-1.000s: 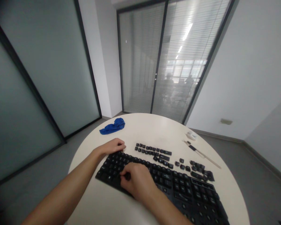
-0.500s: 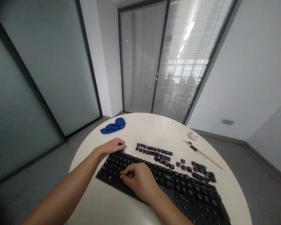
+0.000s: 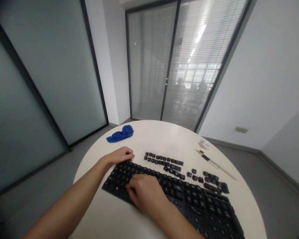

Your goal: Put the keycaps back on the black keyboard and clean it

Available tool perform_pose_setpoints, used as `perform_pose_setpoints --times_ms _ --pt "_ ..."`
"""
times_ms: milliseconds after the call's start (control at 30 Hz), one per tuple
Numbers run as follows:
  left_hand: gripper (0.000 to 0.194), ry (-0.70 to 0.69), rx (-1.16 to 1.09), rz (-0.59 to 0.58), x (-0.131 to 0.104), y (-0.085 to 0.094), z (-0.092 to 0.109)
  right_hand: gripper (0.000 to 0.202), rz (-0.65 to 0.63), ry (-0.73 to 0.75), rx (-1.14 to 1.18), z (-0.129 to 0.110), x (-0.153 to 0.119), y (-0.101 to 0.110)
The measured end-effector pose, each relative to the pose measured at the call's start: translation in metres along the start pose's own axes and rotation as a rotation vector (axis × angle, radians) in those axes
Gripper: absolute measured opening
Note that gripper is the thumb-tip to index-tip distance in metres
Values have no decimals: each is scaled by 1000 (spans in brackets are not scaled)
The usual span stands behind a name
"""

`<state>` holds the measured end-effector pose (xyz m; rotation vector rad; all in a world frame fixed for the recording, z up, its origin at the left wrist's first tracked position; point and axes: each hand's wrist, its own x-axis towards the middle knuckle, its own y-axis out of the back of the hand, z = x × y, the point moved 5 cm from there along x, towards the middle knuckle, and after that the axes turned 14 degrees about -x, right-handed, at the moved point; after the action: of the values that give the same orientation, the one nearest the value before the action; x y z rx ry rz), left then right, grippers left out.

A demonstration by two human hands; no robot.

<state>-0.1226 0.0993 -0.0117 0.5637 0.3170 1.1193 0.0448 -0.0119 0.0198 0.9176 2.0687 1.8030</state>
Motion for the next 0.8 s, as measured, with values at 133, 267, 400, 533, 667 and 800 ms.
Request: perform_pose_setpoints --times_ms 133,267,400,533,667,800 --pt "35 3 12 9 -1 0 1 18 -29 24 -65 -6 0 3" --pt "35 10 32 30 -1 0 3 17 -44 12 -104 -9 0 2" --pt "34 15 57 100 0 -1 6 14 -38 16 -88 -8 0 2" --pt "33 -9 60 187 6 -7 11 12 -47 52 -41 -4 -1 5" --pt "36 -40 83 231 16 -12 14 14 -63 74 9 1 -3 7" --pt "41 -26 126 167 27 -17 13 15 -56 79 21 4 -4 9"
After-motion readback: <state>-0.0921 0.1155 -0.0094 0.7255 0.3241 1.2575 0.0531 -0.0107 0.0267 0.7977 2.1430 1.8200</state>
